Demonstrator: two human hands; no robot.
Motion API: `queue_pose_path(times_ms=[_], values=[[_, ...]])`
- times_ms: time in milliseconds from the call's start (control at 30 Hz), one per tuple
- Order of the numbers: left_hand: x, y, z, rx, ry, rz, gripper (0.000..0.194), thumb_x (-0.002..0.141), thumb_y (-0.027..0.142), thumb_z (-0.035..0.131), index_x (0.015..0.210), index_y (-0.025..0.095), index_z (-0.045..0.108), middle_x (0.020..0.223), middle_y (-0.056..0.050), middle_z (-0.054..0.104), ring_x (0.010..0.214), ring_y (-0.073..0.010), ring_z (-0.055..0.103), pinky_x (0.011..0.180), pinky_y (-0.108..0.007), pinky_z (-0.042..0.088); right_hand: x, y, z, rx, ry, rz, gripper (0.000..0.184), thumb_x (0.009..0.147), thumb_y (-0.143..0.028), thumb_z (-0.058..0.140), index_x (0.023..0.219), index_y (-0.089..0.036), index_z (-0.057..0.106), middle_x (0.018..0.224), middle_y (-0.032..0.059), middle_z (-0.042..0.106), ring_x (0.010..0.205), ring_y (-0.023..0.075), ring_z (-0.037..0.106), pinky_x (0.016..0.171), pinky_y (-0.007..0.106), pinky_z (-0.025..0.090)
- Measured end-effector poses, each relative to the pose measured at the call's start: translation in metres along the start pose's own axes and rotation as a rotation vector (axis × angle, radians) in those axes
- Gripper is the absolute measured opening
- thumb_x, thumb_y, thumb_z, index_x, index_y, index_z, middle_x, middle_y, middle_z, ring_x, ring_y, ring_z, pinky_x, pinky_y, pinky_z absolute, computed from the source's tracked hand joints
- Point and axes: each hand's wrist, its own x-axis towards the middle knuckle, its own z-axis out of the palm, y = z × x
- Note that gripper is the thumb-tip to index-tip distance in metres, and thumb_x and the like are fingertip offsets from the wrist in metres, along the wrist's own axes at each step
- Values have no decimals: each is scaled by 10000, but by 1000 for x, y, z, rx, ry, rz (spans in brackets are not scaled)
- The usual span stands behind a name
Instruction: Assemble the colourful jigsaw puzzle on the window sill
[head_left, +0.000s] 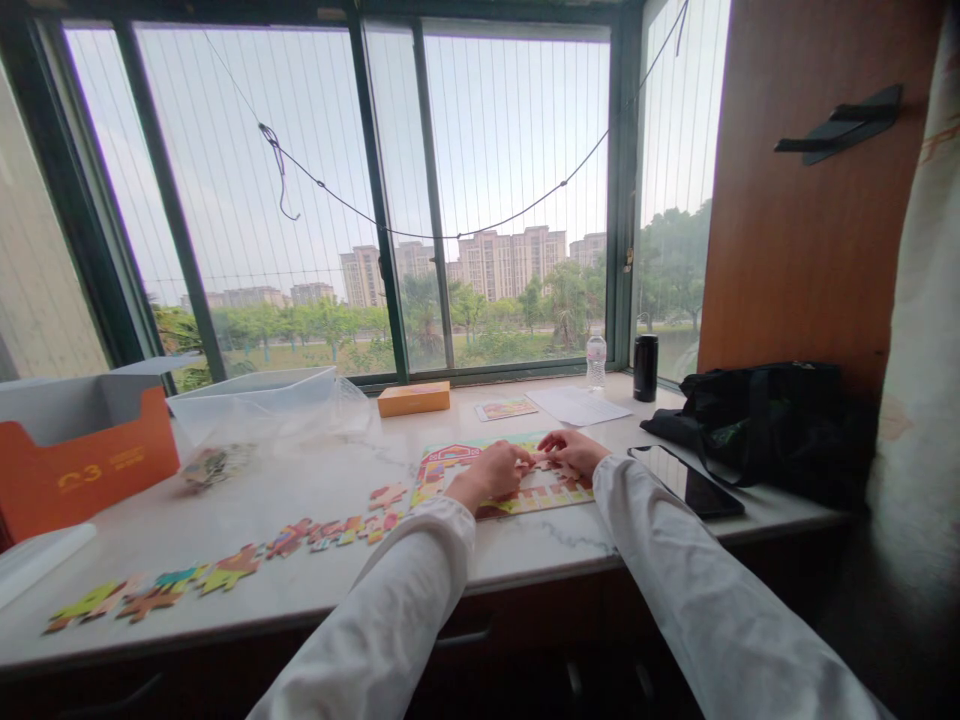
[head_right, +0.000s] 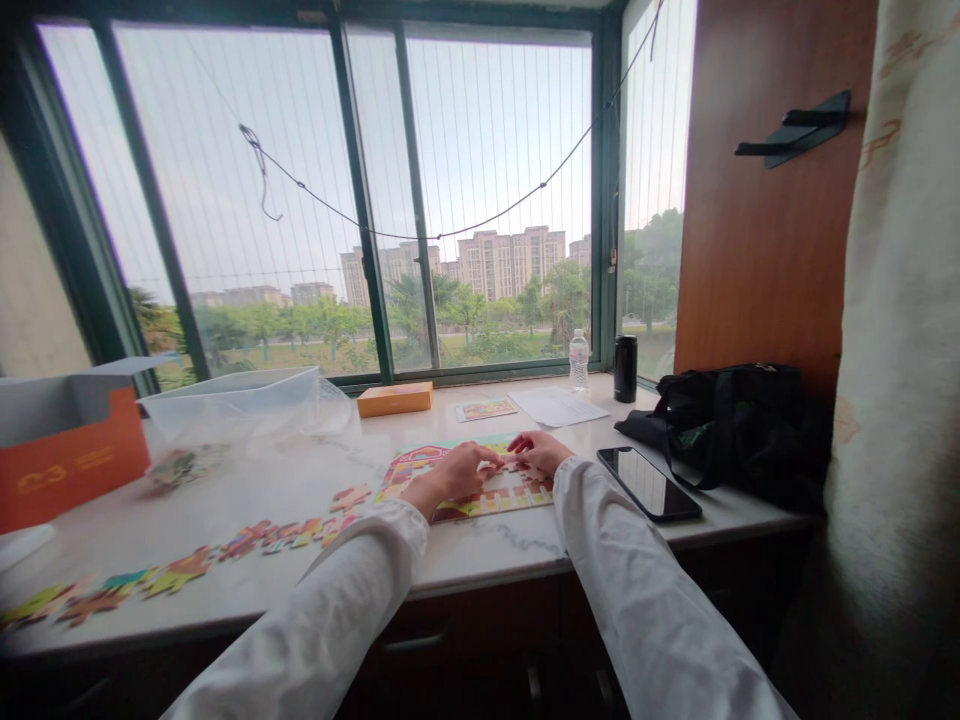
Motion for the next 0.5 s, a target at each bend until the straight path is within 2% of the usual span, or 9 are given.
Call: queue_pose_path(times_ms=[300,500], values=[[0,9,-2,175,-3,68,270,851,188,529,966,242,767,962,-73,754,911,-211,658,847,-285,505,-5,-6,3,-34,55,48,166,720,-190,735,879,-153,708,684,-11,635,591,94,568,573,203,477],[2,6,0,138,-16,-10,326,872,245,522,1116,260,736,1017,-84,752,894,-224,676,817,-288,512,-3,-3,4,-67,47,43,155,737,-181,709,890,-153,702,694,-7,644,581,101,586,574,214,483]])
